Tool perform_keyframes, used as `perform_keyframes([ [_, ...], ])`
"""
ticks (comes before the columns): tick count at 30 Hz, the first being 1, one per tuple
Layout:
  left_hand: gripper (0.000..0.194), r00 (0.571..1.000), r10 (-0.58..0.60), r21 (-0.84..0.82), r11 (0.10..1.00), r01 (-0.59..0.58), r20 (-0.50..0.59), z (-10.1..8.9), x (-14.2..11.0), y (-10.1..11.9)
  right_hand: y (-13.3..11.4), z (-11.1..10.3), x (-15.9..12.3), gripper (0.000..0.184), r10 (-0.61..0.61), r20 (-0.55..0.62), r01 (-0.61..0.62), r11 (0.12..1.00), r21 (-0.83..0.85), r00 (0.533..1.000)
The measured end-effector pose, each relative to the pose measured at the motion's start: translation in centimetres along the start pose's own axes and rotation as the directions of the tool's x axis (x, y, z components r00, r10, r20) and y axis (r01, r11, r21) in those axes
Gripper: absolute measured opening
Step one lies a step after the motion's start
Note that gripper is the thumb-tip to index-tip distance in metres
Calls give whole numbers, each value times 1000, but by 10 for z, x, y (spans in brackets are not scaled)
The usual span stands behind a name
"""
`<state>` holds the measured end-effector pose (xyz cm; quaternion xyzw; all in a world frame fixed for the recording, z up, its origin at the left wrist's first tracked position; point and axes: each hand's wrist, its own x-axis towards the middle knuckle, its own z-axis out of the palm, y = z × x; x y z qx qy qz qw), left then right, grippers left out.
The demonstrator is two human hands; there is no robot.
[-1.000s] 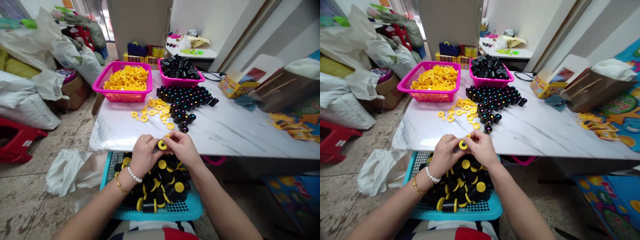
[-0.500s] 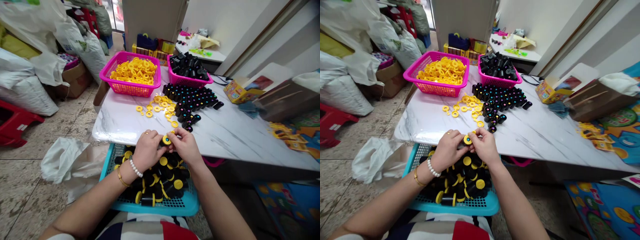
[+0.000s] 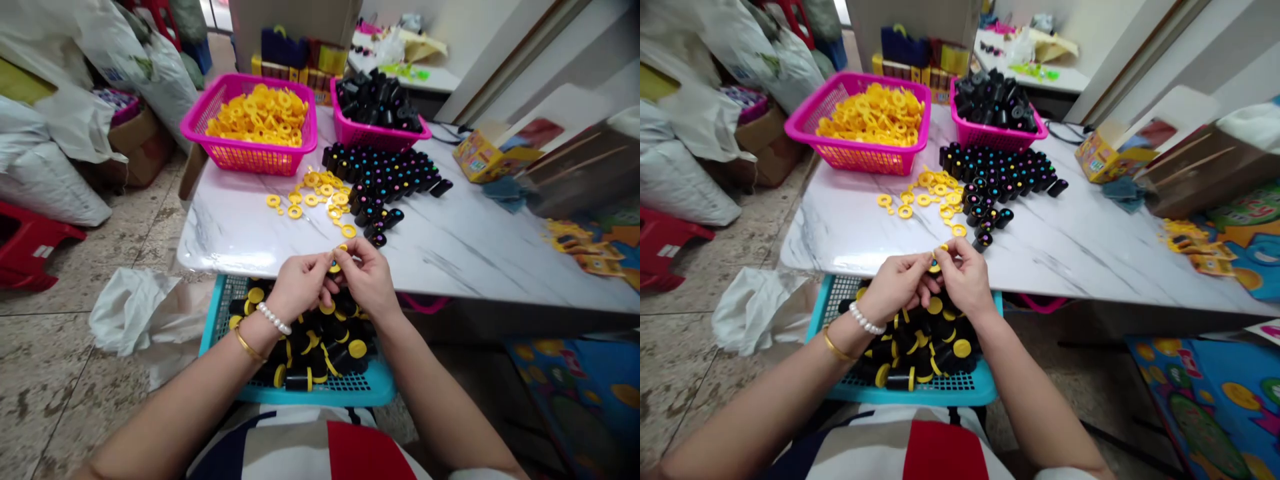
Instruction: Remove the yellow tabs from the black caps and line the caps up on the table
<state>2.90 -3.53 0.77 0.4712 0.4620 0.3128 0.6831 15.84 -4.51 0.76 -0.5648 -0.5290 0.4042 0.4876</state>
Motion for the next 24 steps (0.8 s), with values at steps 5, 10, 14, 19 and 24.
perform_keyframes([
  [5, 37, 998, -46, -126, 991, 50, 31, -3, -3, 3, 0, 1, 0, 23, 30, 29, -31, 999, 36, 999],
  [10, 44, 996, -73, -213, 974, 84, 58, -7, -8, 3, -2, -3, 1, 27, 67, 102, -66, 998, -11, 993],
  [14, 34, 996, -68, -200, 977, 77, 50, -6, -5, 3, -7, -9, 1, 22, 103, 274, -117, 993, 35, 956],
  [19, 33, 1000, 21, -130, 991, -22, -10, -1, -3, -8, -2, -10, -2, 22, -20, 225, 17, 1000, 16, 974],
  [24, 36, 943, 332, 246, 916, -315, -31, -2, -16, -19, 7, -6, -6, 28, -39, 140, 33, 998, 47, 989],
])
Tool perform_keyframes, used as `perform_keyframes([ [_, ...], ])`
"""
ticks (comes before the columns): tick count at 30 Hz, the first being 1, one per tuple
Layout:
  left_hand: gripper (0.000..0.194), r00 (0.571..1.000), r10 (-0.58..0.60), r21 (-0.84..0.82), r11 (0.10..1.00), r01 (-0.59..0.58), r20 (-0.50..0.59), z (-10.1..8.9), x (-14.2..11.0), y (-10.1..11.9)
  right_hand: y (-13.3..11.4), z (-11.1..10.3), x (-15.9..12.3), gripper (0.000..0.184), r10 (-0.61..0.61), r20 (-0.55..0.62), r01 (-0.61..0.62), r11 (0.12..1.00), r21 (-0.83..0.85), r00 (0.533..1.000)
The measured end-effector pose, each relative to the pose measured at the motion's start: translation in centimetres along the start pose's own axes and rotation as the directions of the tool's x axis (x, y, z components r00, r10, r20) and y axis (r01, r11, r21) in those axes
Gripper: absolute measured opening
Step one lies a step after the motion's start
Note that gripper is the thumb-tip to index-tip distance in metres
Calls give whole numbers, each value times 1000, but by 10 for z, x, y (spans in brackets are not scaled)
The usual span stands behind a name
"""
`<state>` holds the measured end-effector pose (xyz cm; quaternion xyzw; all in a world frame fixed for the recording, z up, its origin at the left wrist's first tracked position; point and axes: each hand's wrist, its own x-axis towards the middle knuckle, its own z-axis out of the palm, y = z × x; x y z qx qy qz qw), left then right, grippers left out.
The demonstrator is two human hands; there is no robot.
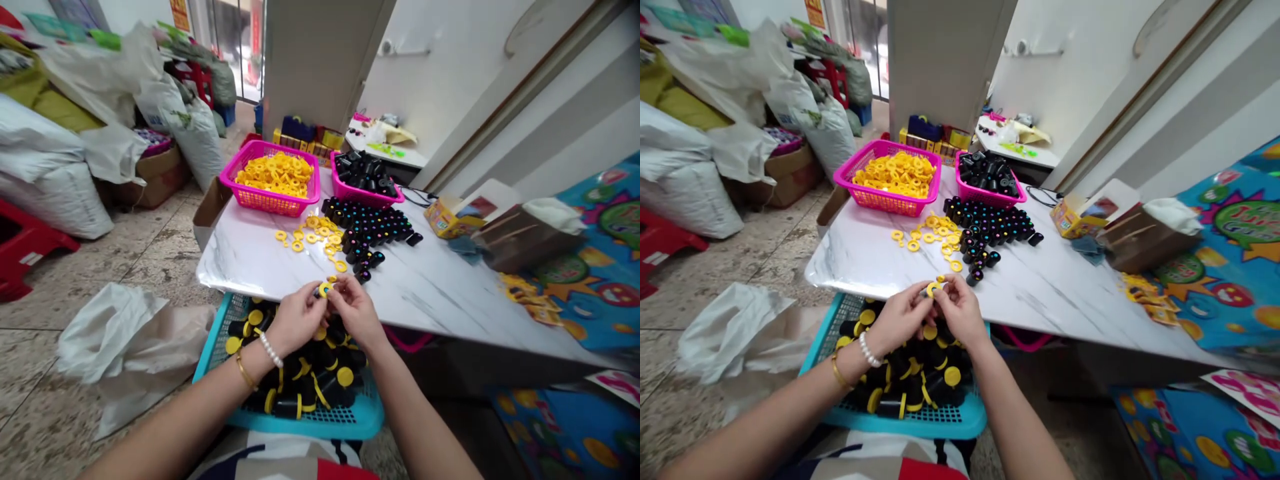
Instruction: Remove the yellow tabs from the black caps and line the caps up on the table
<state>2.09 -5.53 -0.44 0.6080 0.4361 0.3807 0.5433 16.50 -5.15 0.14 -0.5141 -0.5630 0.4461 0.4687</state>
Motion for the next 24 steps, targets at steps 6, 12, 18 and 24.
perform_keyframes([
  [6, 28, 970, 228, 564, 814, -141, -87, -3, -1, 0, 1, 2, -4, 28, -64, -123, 48, 990, -135, 990],
  [12, 21, 966, 254, 522, 819, -238, 43, -19, 0, 8, -11, -2, 6, 40, 261, -40, -245, 941, 235, 964],
  [18, 14, 956, 186, 676, 677, -291, 225, -51, 0, 21, -17, -14, 17, 34, 328, 175, -355, 922, 153, 928],
  [24, 15, 960, 151, 575, 775, -262, 234, -56, 8, 11, -26, -10, 32, 27, 267, 402, -296, 955, 12, 876],
])
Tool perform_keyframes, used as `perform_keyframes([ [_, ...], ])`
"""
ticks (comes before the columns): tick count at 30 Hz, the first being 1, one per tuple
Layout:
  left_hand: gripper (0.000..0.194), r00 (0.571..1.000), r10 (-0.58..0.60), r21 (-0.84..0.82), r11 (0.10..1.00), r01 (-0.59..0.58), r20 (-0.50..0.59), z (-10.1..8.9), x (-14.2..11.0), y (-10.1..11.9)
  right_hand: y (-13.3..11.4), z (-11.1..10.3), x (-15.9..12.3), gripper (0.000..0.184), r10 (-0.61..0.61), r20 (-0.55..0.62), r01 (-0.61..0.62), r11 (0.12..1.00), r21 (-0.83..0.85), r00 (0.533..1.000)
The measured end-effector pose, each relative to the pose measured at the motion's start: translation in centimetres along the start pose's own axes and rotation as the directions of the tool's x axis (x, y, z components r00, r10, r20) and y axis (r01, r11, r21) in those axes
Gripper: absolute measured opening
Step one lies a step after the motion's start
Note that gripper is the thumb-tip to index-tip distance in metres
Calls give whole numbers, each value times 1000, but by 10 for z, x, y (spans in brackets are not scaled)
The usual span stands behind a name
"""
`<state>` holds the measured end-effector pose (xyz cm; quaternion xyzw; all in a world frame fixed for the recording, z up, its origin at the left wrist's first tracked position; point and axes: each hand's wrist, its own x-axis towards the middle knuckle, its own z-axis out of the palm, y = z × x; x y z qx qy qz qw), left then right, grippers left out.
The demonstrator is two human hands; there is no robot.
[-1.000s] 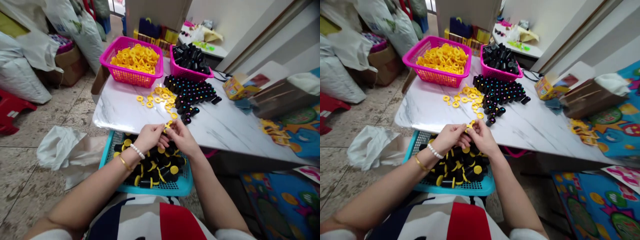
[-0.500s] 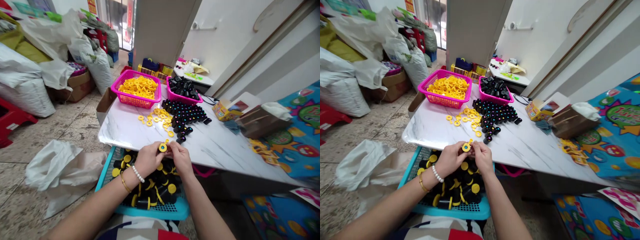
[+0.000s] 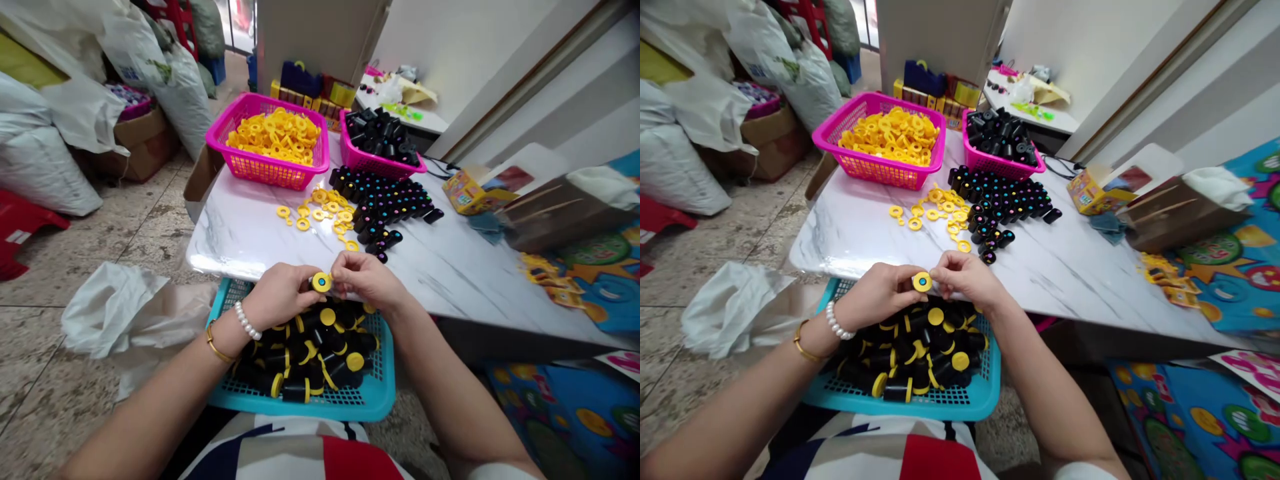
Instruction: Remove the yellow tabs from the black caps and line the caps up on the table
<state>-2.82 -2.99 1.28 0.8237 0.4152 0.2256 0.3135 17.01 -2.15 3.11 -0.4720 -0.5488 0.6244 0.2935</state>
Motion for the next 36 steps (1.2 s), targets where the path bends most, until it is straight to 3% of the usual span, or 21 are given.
perform_keyframes([
  [3, 17, 1000, -27, -46, 999, 27, -4, 1, 4, -1, -13, 8, 9, 24, 54, 66, -41, 983, -180, 996],
  [6, 22, 997, -70, -72, 995, 68, -23, 0, 9, -4, -20, 19, 20, 18, 0, -4, -1, 949, -314, 1000],
  [11, 30, 990, -118, -59, 992, 113, -81, 1, -4, -4, -13, 37, 12, 15, -66, -1, 63, 950, -306, 998],
  [17, 28, 982, -158, -5, 987, 160, 107, 24, -49, 11, 30, 64, -39, 12, -147, -147, 87, 931, -355, 978],
  [19, 36, 971, -148, 42, 989, 143, 185, 21, -53, 16, 42, 68, -50, 12, -137, -175, 70, 936, -345, 975],
  [22, 54, 981, -73, 44, 997, 66, 181, -4, -35, 17, 49, 65, -59, 14, -137, -216, 59, 941, -333, 967],
  [24, 50, 999, -51, 101, 994, 49, 16, -26, -5, 10, 51, 60, -62, 17, -145, -246, 52, 935, -351, 958],
  [26, 42, 982, -57, 236, 967, 98, -178, -40, 30, -3, 52, 53, -65, 21, -163, -278, 49, 925, -378, 947],
  [27, 39, 972, -67, 303, 943, 135, -223, -43, 47, -11, 52, 50, -67, 22, -183, -299, 53, 918, -394, 937],
  [30, 21, 966, -109, 412, 889, 200, -235, -39, 78, -27, 52, 40, -76, 21, -260, -380, 79, 899, -430, 888],
  [32, 15, 970, -81, 408, 897, 171, -229, -30, 79, -26, 51, 34, -83, 20, -263, -432, 83, 916, -393, 863],
  [34, 14, 974, -8, 317, 945, 81, -226, -20, 68, -13, 49, 30, -88, 21, -209, -477, 84, 959, -269, 854],
  [36, 13, 982, 56, 117, 992, -35, -183, -8, 52, 9, 48, 28, -87, 22, -132, -494, 108, 991, -78, 859],
])
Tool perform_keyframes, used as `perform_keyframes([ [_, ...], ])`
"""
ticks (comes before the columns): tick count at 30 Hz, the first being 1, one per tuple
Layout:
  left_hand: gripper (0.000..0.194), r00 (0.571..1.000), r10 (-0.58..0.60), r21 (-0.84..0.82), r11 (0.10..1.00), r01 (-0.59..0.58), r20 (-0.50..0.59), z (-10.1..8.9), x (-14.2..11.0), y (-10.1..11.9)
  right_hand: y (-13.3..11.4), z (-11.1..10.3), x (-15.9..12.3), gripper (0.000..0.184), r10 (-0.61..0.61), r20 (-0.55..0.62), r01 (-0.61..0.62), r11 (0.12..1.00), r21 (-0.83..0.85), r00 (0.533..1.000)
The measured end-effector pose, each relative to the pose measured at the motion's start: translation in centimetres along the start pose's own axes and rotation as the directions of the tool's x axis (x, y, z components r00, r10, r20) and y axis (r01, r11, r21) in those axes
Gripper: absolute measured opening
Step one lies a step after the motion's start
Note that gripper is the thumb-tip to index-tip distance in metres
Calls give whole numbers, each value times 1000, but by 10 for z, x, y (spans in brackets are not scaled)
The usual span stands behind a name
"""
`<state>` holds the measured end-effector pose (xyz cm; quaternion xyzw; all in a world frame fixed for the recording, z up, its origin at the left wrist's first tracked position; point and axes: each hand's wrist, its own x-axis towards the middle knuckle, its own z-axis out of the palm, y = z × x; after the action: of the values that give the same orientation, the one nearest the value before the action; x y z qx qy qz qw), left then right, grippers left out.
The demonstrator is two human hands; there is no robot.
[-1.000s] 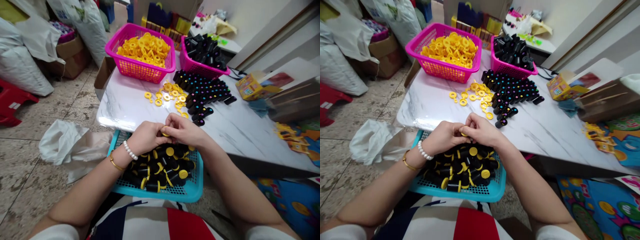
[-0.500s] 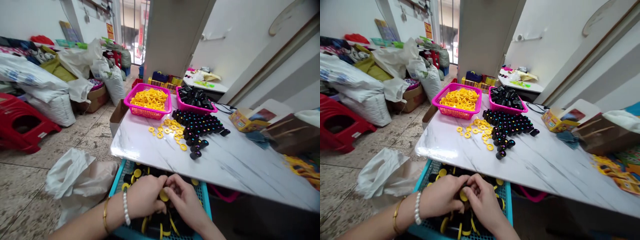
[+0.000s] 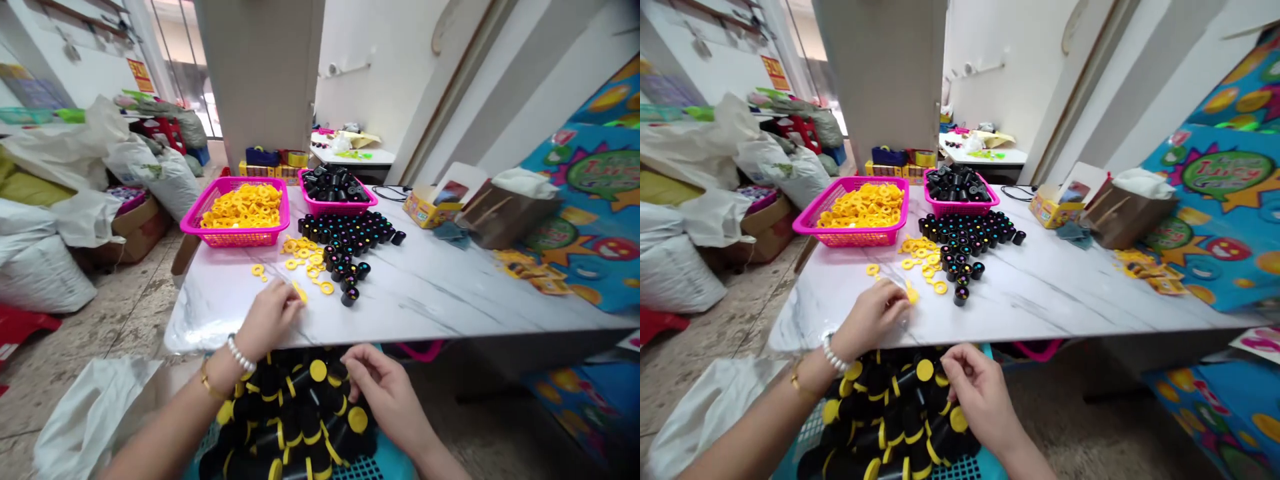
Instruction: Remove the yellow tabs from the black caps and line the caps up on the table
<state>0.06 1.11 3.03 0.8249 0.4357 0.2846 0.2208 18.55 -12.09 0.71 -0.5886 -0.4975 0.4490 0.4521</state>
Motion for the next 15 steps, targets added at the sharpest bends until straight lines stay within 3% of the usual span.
perform_keyframes([
  [3, 13, 993, 14, -366, 930, 31, 119, 16, -22, 38, 0, 2, 8, 30, 46, 42, -55, 961, 272, 998],
  [7, 17, 969, -40, -630, 754, 189, 242, 42, -26, 62, 2, 1, 24, 26, 6, -6, -3, 902, 432, 1000],
  [10, 23, 963, -49, -662, 717, 218, 265, 52, -15, 61, 1, -7, 35, 23, 5, -87, 36, 886, 462, 996],
  [15, 28, 987, -134, -491, 856, 160, 89, 58, 8, 50, -4, -35, 56, 25, -60, -301, 144, 953, 265, 952],
])
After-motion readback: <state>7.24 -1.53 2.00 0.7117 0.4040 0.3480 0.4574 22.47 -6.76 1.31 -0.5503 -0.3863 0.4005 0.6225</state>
